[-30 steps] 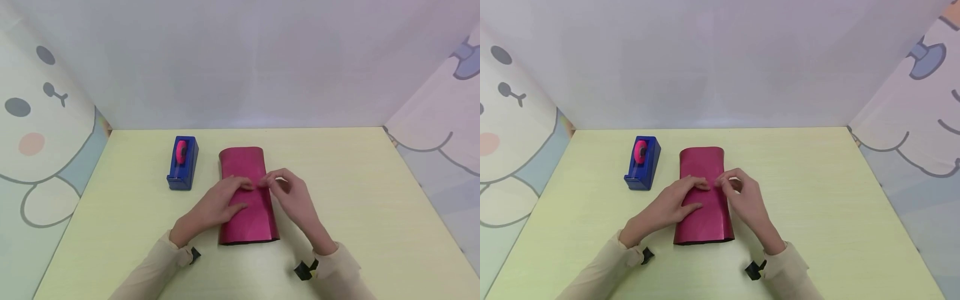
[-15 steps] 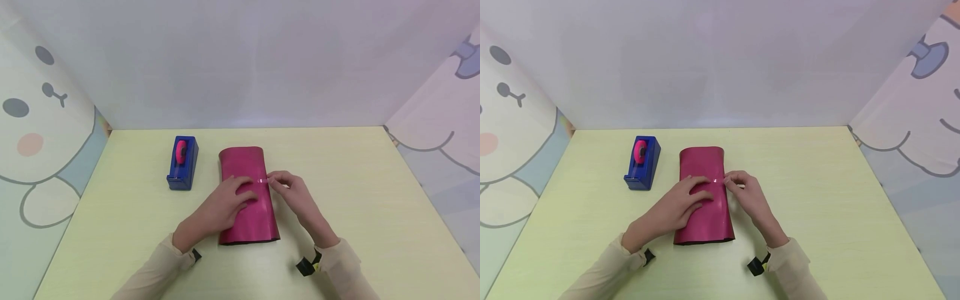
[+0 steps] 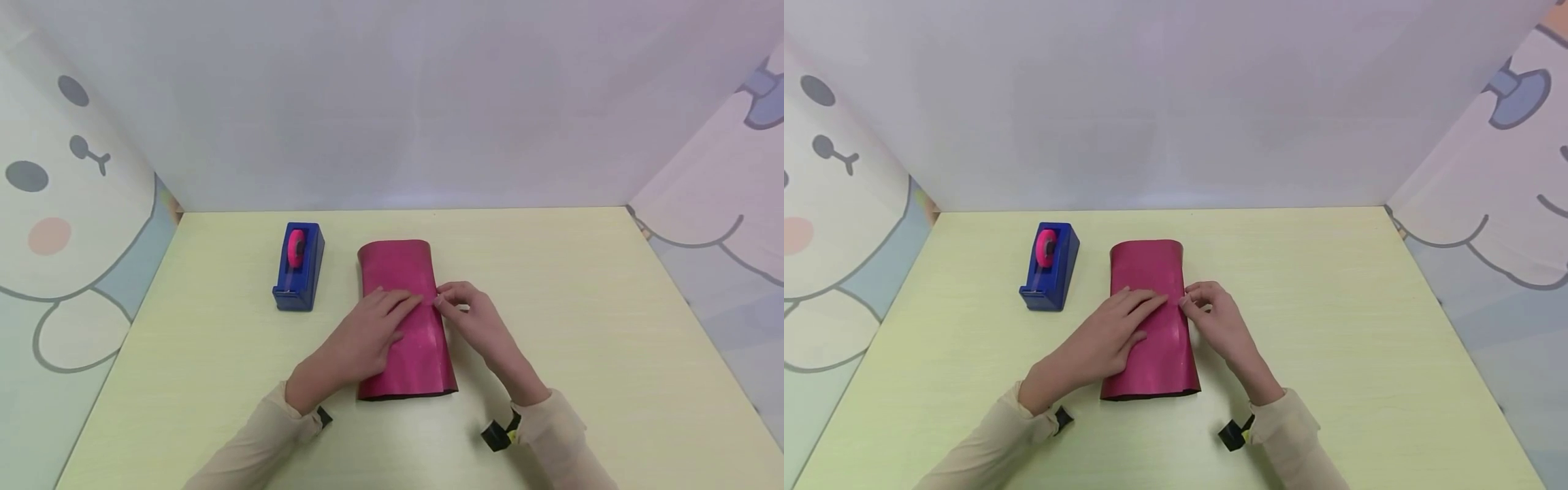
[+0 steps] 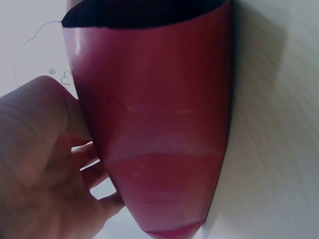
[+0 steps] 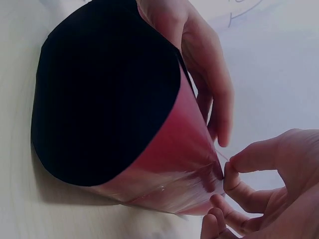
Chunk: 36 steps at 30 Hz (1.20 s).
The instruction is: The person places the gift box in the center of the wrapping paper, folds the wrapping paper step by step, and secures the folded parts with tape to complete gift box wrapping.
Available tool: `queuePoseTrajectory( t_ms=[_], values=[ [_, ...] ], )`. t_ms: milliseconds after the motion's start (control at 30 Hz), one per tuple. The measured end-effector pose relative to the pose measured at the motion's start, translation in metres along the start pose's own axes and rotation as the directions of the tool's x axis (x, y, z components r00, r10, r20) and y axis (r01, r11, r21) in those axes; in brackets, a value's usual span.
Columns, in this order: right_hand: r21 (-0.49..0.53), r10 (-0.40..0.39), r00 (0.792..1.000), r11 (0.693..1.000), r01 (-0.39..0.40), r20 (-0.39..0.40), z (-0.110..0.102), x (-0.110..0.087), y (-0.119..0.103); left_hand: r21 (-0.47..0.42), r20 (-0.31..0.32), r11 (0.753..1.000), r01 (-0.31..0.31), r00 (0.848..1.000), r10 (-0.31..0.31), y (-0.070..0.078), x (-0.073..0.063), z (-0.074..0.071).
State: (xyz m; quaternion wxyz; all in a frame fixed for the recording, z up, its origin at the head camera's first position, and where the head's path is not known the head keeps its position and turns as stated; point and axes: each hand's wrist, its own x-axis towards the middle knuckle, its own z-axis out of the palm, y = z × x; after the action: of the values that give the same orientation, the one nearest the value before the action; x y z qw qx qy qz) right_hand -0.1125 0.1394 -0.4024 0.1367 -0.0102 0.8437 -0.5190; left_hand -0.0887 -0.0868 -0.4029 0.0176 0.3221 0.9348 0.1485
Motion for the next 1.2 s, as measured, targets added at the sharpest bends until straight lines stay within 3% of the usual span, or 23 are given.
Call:
queuePoseTrajectory(
  t_ms=[433,800,1200],
  values=[
    [-0.043,0.017,0.999,0.999,-0.02,-0.052,0.003,-0.001,-0.005,0.02,0.025,1.0,0.0,1.0,0.0,0.004,0.001,-0.006],
    [-0.017,0.059,0.996,0.998,-0.061,-0.062,0.005,0.001,0.001,0.147,0.042,0.989,-0.002,0.999,-0.005,0.008,0.006,-0.005],
    [-0.021,0.066,0.995,0.997,-0.068,-0.068,0.004,0.002,0.001,0.202,-0.004,0.979,-0.014,1.0,0.015,0.013,0.007,-0.001]
  ],
)
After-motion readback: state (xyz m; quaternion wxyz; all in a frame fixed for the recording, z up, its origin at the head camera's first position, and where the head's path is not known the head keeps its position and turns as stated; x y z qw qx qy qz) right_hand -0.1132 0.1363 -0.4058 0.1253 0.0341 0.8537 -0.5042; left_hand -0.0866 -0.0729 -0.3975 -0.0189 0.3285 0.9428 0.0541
